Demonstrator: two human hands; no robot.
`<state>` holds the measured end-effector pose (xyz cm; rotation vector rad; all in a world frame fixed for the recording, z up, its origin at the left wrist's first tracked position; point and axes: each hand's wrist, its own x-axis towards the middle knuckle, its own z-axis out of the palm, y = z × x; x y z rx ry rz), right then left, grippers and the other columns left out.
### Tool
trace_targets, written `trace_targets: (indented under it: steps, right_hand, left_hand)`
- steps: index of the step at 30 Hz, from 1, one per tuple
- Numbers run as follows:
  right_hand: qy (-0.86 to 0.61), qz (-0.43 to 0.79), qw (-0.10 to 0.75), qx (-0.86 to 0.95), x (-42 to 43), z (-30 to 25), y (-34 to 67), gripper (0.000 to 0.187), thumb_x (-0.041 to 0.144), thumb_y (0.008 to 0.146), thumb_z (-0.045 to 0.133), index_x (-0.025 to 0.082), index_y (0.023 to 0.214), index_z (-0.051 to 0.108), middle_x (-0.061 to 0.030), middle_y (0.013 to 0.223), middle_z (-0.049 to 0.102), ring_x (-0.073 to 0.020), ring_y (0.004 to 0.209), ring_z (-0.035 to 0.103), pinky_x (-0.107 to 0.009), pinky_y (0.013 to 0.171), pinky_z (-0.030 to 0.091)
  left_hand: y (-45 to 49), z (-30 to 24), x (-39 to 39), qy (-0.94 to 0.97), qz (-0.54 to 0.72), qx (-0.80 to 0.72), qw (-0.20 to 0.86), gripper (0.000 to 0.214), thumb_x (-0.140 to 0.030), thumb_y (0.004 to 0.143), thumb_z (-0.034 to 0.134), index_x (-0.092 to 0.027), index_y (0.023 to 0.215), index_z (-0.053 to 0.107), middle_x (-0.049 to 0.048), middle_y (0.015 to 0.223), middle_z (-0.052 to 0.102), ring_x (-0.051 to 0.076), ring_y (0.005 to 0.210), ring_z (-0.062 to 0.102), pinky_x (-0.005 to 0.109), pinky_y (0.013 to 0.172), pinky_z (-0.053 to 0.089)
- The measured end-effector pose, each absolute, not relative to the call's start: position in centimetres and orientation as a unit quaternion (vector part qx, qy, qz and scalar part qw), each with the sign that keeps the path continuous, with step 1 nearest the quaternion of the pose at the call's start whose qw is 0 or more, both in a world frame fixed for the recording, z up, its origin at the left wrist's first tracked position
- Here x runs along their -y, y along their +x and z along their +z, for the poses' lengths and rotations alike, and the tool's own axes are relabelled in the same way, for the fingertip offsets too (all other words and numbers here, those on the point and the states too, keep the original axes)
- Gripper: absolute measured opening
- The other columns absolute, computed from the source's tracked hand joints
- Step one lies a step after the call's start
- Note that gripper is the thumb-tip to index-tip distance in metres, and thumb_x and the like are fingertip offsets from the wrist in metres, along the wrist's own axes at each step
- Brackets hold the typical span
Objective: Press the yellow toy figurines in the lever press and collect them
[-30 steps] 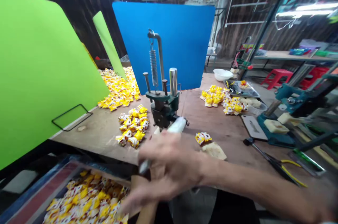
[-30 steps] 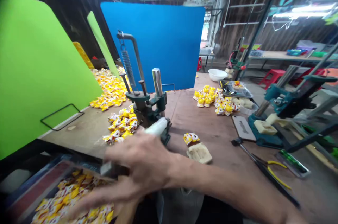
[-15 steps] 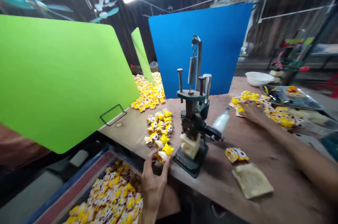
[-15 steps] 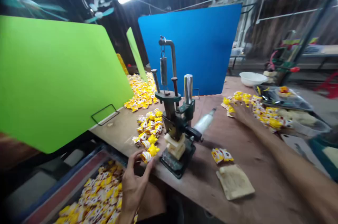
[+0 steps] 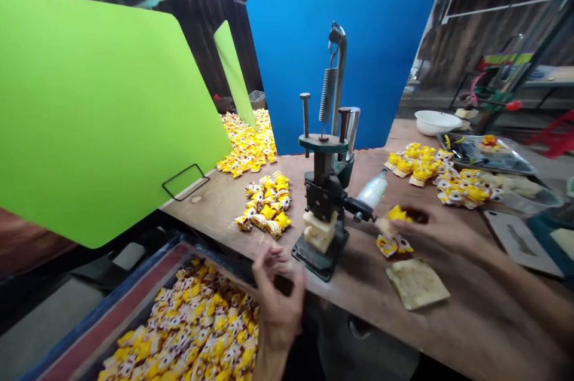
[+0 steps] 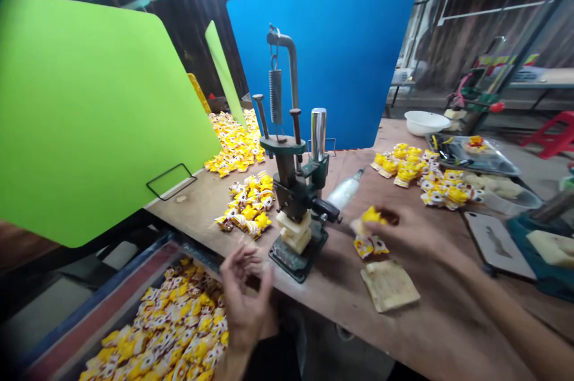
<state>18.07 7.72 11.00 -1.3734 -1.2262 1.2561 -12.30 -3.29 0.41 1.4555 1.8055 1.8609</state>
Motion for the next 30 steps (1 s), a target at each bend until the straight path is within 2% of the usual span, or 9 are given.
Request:
trace_targets:
  steps: [2, 4, 8, 11, 17, 20, 24, 27, 30]
  right_hand:
    - [-0.487, 0.572, 0.348, 0.56, -5.8, 9.9, 16.6, 0.043, 0.045, 0.074, 0.101, 0.018, 0.105, 0.087, -0.0163, 0.11, 0.083, -0.0317, 0.098, 0.079, -0.042, 0.087, 0.064]
    - [-0.436, 0.612, 0.312, 0.582, -4.1, 8.8, 13.7, 0.055, 0.054, 0.072, 0.099, 0.019, 0.112, 0.086, -0.0129, 0.115, 0.084, -0.0333, 0.106, 0.079, -0.044, 0.095, 0.064]
    - [-0.414, 0.619, 0.341, 0.574, -2.9, 7.0, 8.9, 0.061, 0.067, 0.076, 0.093, 0.016, 0.11, 0.085, -0.0141, 0.114, 0.084, -0.0328, 0.107, 0.079, -0.045, 0.099, 0.063]
    - [-0.408, 0.592, 0.364, 0.592, -3.8, 6.3, 9.2, 0.062, 0.07, 0.086, 0.084, 0.018, 0.12, 0.083, -0.0136, 0.124, 0.083, -0.0317, 0.112, 0.078, -0.047, 0.102, 0.062]
    - [-0.482, 0.555, 0.4, 0.547, -7.3, 6.3, 15.2, 0.062, 0.074, 0.085, 0.082, 0.021, 0.115, 0.084, -0.0116, 0.121, 0.083, -0.0289, 0.11, 0.076, -0.043, 0.099, 0.063]
    - [-0.471, 0.603, 0.479, 0.431, -11.3, 8.3, 16.7, 0.055, 0.073, 0.092, 0.074, 0.022, 0.11, 0.08, -0.0119, 0.118, 0.081, -0.0261, 0.111, 0.075, -0.039, 0.099, 0.063]
    - [-0.359, 0.692, 0.524, 0.343, -16.8, 15.6, 15.7, 0.063, 0.081, 0.1, 0.055, 0.02, 0.094, 0.07, -0.0121, 0.094, 0.076, -0.0257, 0.096, 0.075, -0.04, 0.088, 0.066]
    - [-0.307, 0.608, 0.591, 0.432, -16.0, 20.8, 12.7, 0.065, 0.082, 0.104, 0.047, 0.023, 0.086, 0.065, -0.0027, 0.075, 0.066, -0.0189, 0.078, 0.073, -0.032, 0.077, 0.066]
    - [-0.268, 0.436, 0.526, 0.68, -9.4, 20.5, 8.0, 0.069, 0.078, 0.108, 0.036, 0.023, 0.086, 0.072, -0.0001, 0.074, 0.067, -0.0149, 0.077, 0.075, -0.026, 0.072, 0.066]
  left_hand:
    - [-9.3, -0.1, 6.1, 0.56, 0.605, -0.548, 0.142, 0.095, -0.039, 0.086, 0.091, -0.028, 0.165, 0.038, 0.0202, 0.155, 0.059, 0.033, 0.13, 0.072, 0.044, 0.099, 0.068]
    - [-7.5, -0.7, 7.5, 0.59, 0.603, -0.521, 0.13, 0.087, -0.034, 0.086, 0.091, -0.03, 0.161, 0.046, 0.0189, 0.157, 0.061, 0.035, 0.137, 0.07, 0.048, 0.105, 0.067]
    - [-8.8, -0.9, 6.7, 0.555, 0.601, -0.569, 0.085, 0.046, -0.03, 0.097, 0.08, -0.028, 0.141, 0.067, 0.0106, 0.131, 0.078, 0.029, 0.118, 0.079, 0.045, 0.104, 0.067]
    - [-10.7, -0.2, 4.1, 0.532, 0.592, -0.598, 0.09, 0.046, -0.037, 0.096, 0.083, -0.026, 0.138, 0.069, 0.0099, 0.13, 0.078, 0.027, 0.115, 0.079, 0.045, 0.104, 0.066]
    - [-9.3, 0.5, 0.1, 0.51, 0.599, -0.613, 0.081, 0.031, -0.043, 0.1, 0.076, -0.022, 0.124, 0.071, 0.0097, 0.116, 0.073, 0.026, 0.11, 0.073, 0.045, 0.102, 0.063]
    - [-8.3, -0.1, -0.4, 0.495, 0.61, -0.61, 0.107, 0.046, -0.045, 0.096, 0.081, -0.023, 0.132, 0.064, 0.0113, 0.126, 0.07, 0.027, 0.118, 0.072, 0.047, 0.108, 0.061]
    - [-7.4, -0.6, -1.5, 0.491, 0.629, -0.59, 0.122, 0.097, -0.044, 0.08, 0.095, -0.025, 0.158, 0.039, 0.0168, 0.147, 0.062, 0.031, 0.138, 0.066, 0.051, 0.119, 0.054]
    - [-7.2, -0.4, -2.3, 0.464, 0.621, -0.617, 0.133, 0.108, -0.042, 0.078, 0.097, -0.025, 0.163, 0.033, 0.013, 0.135, 0.07, 0.028, 0.124, 0.074, 0.047, 0.111, 0.06]
    - [-7.7, 0.3, -2.3, 0.455, 0.572, -0.671, 0.126, 0.095, -0.045, 0.086, 0.09, -0.014, 0.16, 0.04, 0.0104, 0.125, 0.074, 0.023, 0.111, 0.077, 0.039, 0.099, 0.065]
